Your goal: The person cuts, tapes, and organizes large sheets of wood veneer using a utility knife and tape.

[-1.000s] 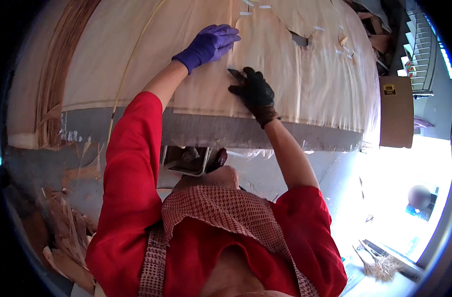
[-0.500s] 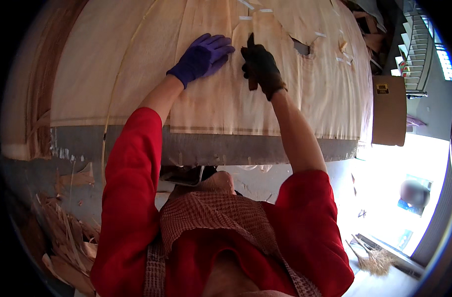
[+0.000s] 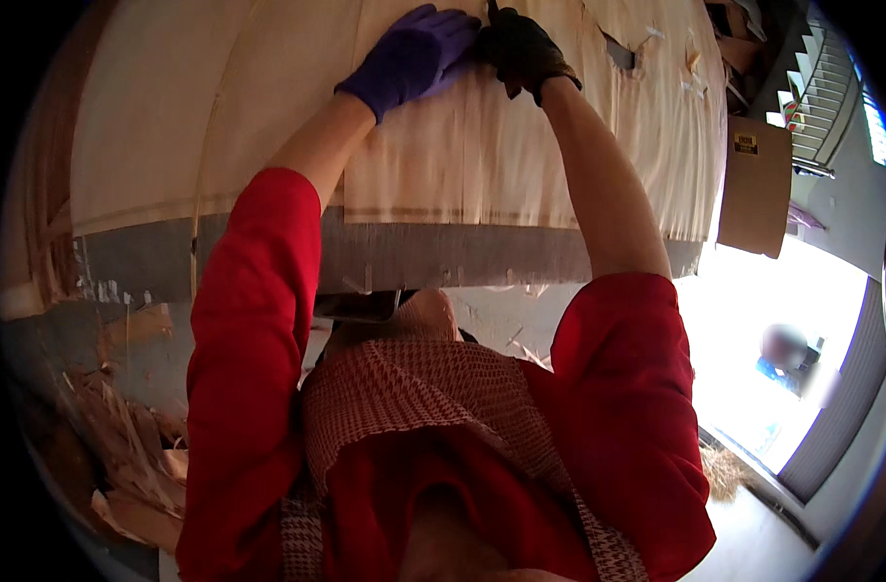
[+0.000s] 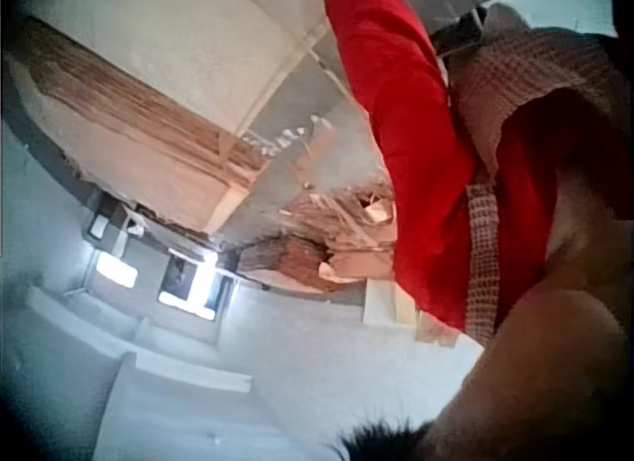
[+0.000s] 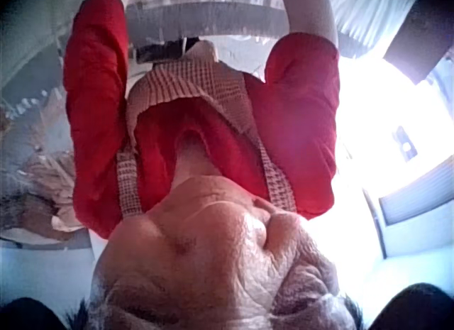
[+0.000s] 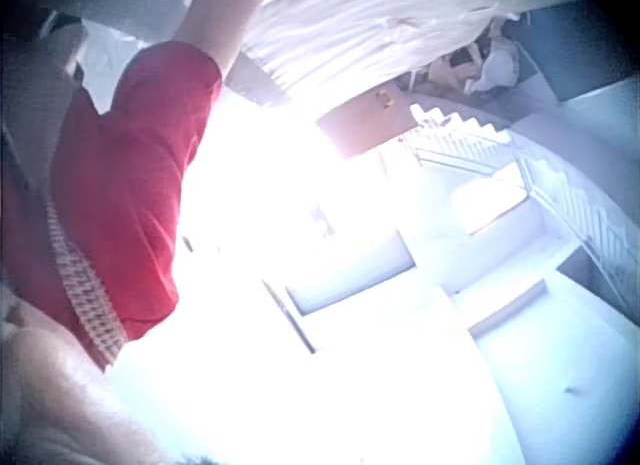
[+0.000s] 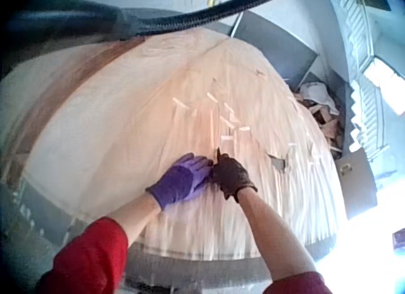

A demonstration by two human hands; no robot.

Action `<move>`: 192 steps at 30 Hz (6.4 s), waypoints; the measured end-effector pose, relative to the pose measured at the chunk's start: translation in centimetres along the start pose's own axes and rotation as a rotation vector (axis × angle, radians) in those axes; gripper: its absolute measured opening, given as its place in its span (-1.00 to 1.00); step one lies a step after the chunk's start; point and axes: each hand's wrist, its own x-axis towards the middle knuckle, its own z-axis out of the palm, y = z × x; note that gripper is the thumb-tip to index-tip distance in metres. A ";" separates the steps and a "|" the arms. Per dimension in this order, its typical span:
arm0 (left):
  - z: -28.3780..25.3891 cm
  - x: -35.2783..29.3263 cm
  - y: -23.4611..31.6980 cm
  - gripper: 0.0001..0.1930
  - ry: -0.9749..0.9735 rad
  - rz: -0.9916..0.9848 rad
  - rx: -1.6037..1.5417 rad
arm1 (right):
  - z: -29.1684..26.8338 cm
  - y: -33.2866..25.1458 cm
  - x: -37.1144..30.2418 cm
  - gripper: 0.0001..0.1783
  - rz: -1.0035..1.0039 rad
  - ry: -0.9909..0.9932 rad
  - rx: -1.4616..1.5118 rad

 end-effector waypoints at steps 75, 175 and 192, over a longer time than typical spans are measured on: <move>-11.1 -0.9 1.2 -0.68 0.063 -1.009 -0.297 | -2.2 15.1 -14.1 -0.32 -0.045 0.042 0.265; 16.3 25.3 -3.9 -0.68 -0.021 0.110 0.044 | -6.1 14.6 -0.8 -0.87 -0.451 0.033 -0.706; 16.5 22.8 1.0 -0.62 0.072 0.306 -0.040 | -7.3 18.6 -9.8 -0.41 -0.442 -0.178 -0.499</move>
